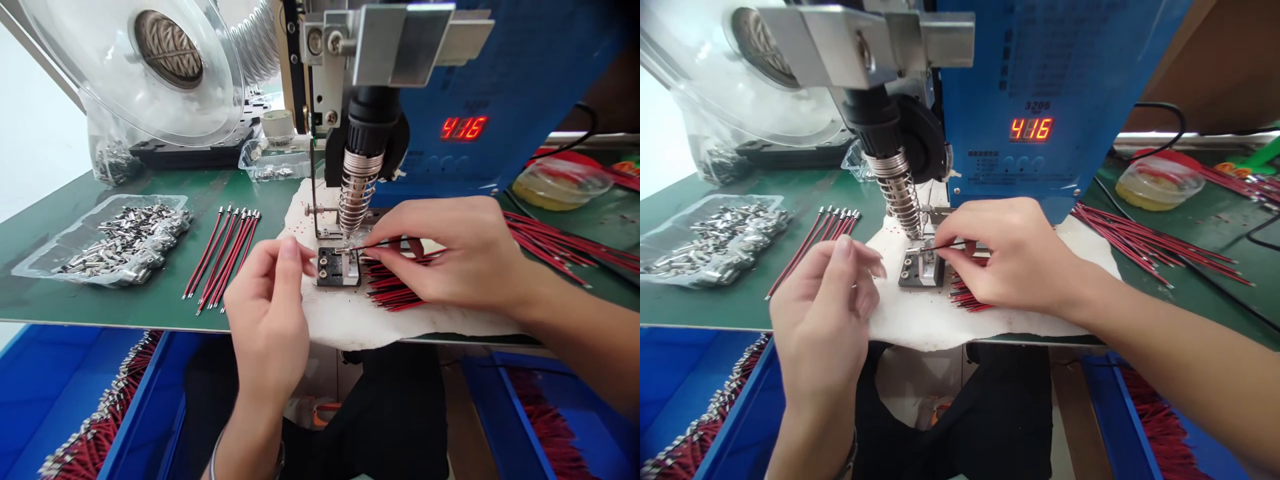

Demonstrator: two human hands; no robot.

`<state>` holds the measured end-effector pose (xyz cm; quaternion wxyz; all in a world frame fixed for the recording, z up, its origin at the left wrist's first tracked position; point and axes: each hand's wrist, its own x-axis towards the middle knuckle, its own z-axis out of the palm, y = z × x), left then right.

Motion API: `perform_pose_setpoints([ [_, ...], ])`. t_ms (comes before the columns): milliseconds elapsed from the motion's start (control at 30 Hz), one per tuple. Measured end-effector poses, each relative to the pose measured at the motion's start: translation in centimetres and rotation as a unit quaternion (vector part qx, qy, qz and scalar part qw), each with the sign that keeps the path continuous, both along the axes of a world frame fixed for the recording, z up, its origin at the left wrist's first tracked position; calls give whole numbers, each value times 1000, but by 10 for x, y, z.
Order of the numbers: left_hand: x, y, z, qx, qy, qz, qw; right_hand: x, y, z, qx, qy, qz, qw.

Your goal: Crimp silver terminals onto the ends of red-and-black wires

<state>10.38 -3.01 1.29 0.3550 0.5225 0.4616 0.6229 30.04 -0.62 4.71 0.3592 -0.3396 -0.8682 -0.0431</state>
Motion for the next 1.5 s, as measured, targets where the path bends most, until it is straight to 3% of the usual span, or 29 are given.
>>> perform_pose_setpoints([
  [100,3,-20,3,-5,95,0,995,-2,-5,2,38,8,42,998],
  [233,13,-37,2,-20,188,-93,977,-7,-14,4,34,53,79,995],
  [433,31,-40,-1,-41,123,-166,978,-12,-21,3,-57,97,135,984],
  [633,27,-46,2,-68,43,-162,983,-9,-19,5,-59,76,155,983],
  [733,6,-40,6,-61,8,-107,992,1,-11,9,-51,3,139,989],
  [833,-28,-22,16,-69,109,-27,991,15,1,11,-73,-130,80,986],
  [900,-50,-9,23,-68,245,-4,967,22,7,11,-97,-184,48,977],
  [1033,-74,8,28,-83,450,15,889,26,14,9,-135,-208,62,967],
  [1167,-71,15,28,-105,548,45,829,24,16,6,-145,-208,63,965],
  [1267,-69,22,29,-113,589,50,798,25,17,6,-149,-206,66,965],
  [1500,-72,40,38,-57,707,78,701,26,18,5,-127,-177,96,971],
])
